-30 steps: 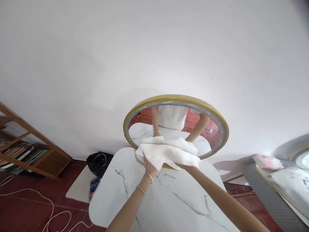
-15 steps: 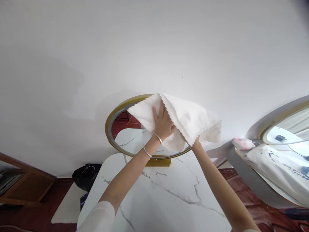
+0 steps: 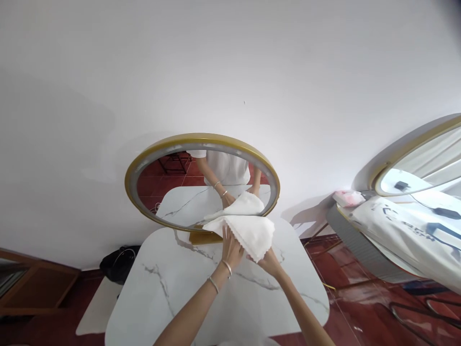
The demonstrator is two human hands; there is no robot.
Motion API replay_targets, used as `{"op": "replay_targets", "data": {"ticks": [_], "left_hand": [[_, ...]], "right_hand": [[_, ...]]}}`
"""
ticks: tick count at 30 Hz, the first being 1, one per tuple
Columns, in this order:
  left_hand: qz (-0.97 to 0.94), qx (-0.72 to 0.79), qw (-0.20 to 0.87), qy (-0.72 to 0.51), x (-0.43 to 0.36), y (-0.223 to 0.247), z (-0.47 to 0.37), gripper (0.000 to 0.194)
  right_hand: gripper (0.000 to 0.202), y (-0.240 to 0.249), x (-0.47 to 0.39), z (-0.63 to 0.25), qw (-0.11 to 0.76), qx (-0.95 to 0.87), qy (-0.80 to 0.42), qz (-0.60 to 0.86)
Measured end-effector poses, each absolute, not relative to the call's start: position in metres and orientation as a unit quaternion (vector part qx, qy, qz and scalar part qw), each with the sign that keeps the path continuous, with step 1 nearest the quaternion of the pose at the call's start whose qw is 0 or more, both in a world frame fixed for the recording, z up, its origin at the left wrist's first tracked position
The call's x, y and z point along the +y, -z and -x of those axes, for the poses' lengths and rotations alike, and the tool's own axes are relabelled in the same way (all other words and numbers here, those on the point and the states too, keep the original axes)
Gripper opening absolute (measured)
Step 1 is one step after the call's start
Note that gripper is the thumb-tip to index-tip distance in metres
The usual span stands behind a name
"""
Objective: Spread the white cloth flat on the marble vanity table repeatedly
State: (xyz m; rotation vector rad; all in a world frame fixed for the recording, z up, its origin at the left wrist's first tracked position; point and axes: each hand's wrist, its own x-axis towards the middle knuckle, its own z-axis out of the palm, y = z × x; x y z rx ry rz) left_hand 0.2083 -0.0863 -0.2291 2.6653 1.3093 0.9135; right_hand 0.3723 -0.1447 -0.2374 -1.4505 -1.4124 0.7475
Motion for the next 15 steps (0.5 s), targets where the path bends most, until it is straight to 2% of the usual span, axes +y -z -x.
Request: {"op": "replay_targets", "data": {"ticks": [3,6,10,12,15], "left_hand": [[-0.847,0.442,0.029,-0.295,-0.114,0.248,-0.195,0.058],[-0.842,0.448,0.059,-0.295,-0.141,0.259,-0.19,0.057],[-0.824,0.459,0.118,-0.31,-0.173,0.266,-0.192,0.048],[-0.766,0.516,0.146,-0.355,-0.185,0.269,-0.192,0.048],[-0.612,0.623,0.197,-0.445,-0.194,0.268,-0.185,0.069]], "right_hand": [[0.073,0.237,-0.177,-0.355,0.548,-0.379,-0.53,0.525],[0.064,0.228,-0.195,-0.34,0.568,-0.219,-0.641,0.467],[0.06,0.22,-0.203,-0.333,0.567,-0.168,-0.629,0.505],[0.071,0.218,-0.209,-0.336,0.56,-0.149,-0.592,0.56],[0.098,0.213,-0.223,-0.346,0.564,-0.136,-0.534,0.615]]}}
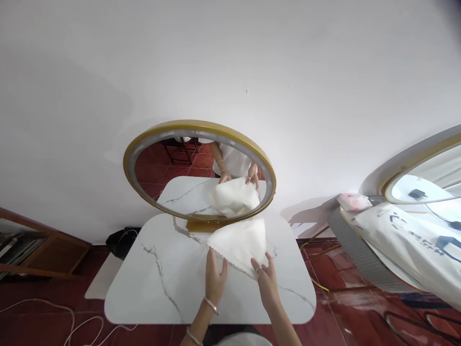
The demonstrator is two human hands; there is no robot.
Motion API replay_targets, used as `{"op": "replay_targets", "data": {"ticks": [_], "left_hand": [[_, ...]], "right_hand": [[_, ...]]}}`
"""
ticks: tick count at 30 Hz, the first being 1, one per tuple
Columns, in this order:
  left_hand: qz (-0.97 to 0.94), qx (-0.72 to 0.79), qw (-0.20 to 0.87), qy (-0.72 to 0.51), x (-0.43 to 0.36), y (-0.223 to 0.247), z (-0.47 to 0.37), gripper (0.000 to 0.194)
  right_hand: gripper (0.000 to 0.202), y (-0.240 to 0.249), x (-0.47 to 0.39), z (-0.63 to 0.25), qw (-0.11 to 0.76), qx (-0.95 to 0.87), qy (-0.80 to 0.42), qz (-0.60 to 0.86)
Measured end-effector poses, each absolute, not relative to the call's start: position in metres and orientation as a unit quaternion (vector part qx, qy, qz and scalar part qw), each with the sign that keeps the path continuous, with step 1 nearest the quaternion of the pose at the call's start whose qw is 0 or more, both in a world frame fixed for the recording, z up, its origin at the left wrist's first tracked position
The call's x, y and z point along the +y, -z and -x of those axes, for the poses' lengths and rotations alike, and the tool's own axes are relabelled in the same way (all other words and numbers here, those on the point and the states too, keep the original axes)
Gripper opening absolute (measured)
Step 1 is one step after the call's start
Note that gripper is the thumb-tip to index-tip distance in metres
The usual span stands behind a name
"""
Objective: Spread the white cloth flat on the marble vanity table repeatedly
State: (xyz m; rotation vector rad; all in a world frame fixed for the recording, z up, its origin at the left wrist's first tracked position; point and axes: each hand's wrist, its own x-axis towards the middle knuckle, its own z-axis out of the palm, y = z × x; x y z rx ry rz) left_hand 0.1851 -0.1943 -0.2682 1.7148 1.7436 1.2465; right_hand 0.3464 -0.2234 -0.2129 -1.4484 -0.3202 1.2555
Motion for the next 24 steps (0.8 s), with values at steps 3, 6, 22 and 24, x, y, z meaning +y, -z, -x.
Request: {"op": "replay_targets", "data": {"ticks": [3,6,22,24], "left_hand": [[-0.508,0.668,0.237,-0.489,-0.193,0.265,-0.166,0.088],[-0.539,0.671,0.246,-0.446,-0.186,0.262,-0.142,0.064],[-0.675,0.516,0.327,-0.413,-0.233,0.13,-0.076,0.021],[-0.672,0.514,0.338,-0.413,-0.249,0.105,-0.068,0.023]], "right_hand": [[0.101,0.207,-0.24,-0.361,0.579,-0.181,-0.522,0.599],[0.068,0.207,-0.254,-0.372,0.567,-0.2,-0.543,0.586],[0.031,0.126,-0.31,-0.376,0.688,-0.163,-0.4,0.584],[0.032,0.118,-0.344,-0.382,0.691,-0.181,-0.365,0.597]]}}
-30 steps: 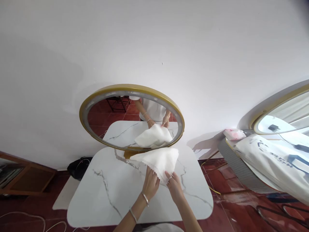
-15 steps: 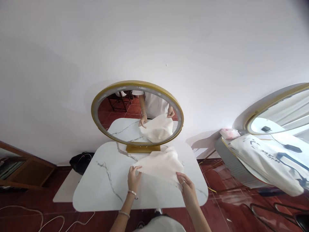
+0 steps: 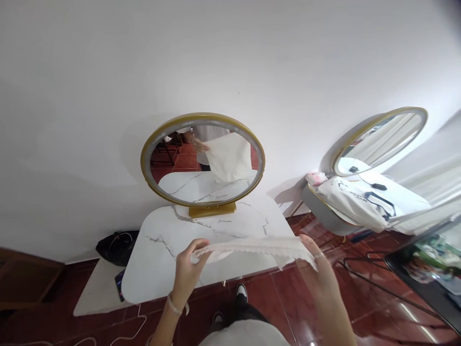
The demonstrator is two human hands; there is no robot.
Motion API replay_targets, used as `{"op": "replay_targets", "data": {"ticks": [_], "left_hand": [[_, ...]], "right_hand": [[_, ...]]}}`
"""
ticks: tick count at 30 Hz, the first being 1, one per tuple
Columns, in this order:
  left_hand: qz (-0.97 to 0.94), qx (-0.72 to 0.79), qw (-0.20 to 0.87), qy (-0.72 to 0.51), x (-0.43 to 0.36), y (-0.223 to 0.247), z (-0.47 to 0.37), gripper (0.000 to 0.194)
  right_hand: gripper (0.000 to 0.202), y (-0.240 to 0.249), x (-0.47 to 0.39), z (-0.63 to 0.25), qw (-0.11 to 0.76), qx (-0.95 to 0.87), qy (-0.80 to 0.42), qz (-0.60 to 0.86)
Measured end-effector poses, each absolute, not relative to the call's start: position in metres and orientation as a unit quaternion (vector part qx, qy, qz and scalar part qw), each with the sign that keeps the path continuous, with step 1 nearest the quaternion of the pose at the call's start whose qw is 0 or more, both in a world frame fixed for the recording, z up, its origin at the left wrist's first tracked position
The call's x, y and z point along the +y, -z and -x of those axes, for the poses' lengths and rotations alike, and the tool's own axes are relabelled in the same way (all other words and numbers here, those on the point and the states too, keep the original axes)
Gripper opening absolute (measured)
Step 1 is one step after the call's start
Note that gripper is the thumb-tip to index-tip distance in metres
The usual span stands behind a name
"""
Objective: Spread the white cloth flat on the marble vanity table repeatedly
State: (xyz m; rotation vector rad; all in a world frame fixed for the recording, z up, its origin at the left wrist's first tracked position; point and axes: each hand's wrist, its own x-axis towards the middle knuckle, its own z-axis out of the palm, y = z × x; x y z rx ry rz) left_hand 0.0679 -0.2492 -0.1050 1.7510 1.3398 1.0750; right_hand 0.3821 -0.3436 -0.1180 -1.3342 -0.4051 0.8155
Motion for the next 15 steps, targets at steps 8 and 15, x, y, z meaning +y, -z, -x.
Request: {"op": "replay_targets", "data": {"ticks": [8,15], "left_hand": [[-0.63,0.506,0.449,-0.381,-0.276,0.084,-0.077,0.03],[-0.645,0.519,0.407,-0.386,-0.182,0.153,-0.16,0.027]], "right_hand": [[0.032,0.117,-0.388,-0.414,0.711,-0.159,-0.348,0.59],[0.033,0.167,-0.286,-0.469,0.696,-0.139,-0.484,0.511]]}}
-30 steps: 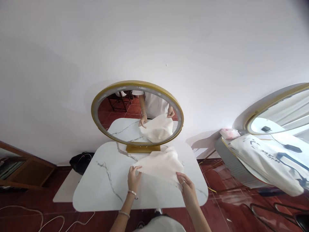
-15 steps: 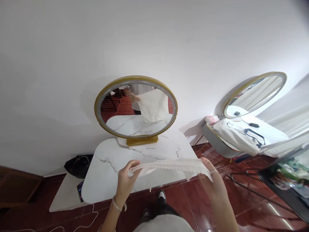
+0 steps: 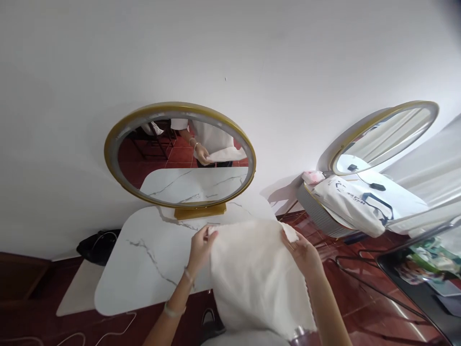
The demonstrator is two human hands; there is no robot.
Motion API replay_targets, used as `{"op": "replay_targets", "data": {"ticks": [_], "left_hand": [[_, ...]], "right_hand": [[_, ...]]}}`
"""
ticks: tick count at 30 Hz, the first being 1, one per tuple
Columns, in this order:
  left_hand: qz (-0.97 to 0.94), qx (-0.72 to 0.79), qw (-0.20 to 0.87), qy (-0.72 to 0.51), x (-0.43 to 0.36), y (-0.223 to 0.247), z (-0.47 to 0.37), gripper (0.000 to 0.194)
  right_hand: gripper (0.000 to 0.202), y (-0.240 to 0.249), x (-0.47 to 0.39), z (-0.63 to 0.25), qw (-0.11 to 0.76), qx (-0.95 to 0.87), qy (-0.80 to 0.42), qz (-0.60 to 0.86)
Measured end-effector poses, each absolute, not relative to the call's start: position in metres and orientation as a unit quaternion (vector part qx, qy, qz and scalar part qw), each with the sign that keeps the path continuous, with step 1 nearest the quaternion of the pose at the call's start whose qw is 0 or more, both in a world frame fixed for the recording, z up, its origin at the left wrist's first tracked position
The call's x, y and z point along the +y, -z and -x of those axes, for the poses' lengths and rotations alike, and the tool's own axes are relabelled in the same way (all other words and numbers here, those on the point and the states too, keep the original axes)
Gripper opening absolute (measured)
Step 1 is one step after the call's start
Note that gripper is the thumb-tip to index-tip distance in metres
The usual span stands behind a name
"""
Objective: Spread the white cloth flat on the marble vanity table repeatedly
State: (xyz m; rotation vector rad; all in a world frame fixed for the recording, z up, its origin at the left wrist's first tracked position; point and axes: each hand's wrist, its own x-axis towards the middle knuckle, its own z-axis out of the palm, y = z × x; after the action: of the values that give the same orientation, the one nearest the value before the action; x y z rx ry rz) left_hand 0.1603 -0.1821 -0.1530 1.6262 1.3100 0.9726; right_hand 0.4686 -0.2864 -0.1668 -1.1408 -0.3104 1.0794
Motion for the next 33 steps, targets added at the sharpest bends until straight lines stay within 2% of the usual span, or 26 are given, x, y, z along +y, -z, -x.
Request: {"op": "replay_targets", "data": {"ticks": [4,8,10,13,18,21,27,30,33], "left_hand": [[-0.642,0.566,0.338,-0.392,-0.124,0.198,-0.208,0.02],[-0.631,0.593,0.281,-0.413,-0.125,0.232,-0.234,0.03],[-0.636,0.603,0.249,-0.412,-0.142,0.248,-0.237,0.031],[-0.625,0.649,0.204,-0.382,-0.158,0.271,-0.233,0.026],[-0.621,0.676,0.214,-0.335,-0.136,0.29,-0.225,0.013],[-0.633,0.669,0.237,-0.308,-0.122,0.286,-0.225,0.016],[-0.637,0.675,0.212,-0.305,-0.133,0.262,-0.227,0.026],[-0.637,0.673,0.174,-0.333,-0.14,0.256,-0.234,0.031],[-0.668,0.642,0.142,-0.347,-0.15,0.266,-0.252,0.039]], "right_hand": [[0.026,0.2,-0.221,-0.498,0.618,-0.174,-0.488,0.591],[0.047,0.234,-0.205,-0.49,0.592,-0.219,-0.454,0.629],[0.055,0.255,-0.219,-0.474,0.566,-0.286,-0.408,0.657],[0.049,0.283,-0.24,-0.458,0.475,-0.435,-0.291,0.707],[0.043,0.3,-0.218,-0.484,0.388,-0.498,-0.16,0.759],[0.047,0.3,-0.191,-0.511,0.337,-0.489,-0.163,0.787],[0.025,0.299,-0.176,-0.528,0.338,-0.516,-0.204,0.76],[0.037,0.293,-0.175,-0.527,0.374,-0.504,-0.174,0.759],[0.051,0.293,-0.178,-0.514,0.411,-0.489,-0.092,0.764]]}}
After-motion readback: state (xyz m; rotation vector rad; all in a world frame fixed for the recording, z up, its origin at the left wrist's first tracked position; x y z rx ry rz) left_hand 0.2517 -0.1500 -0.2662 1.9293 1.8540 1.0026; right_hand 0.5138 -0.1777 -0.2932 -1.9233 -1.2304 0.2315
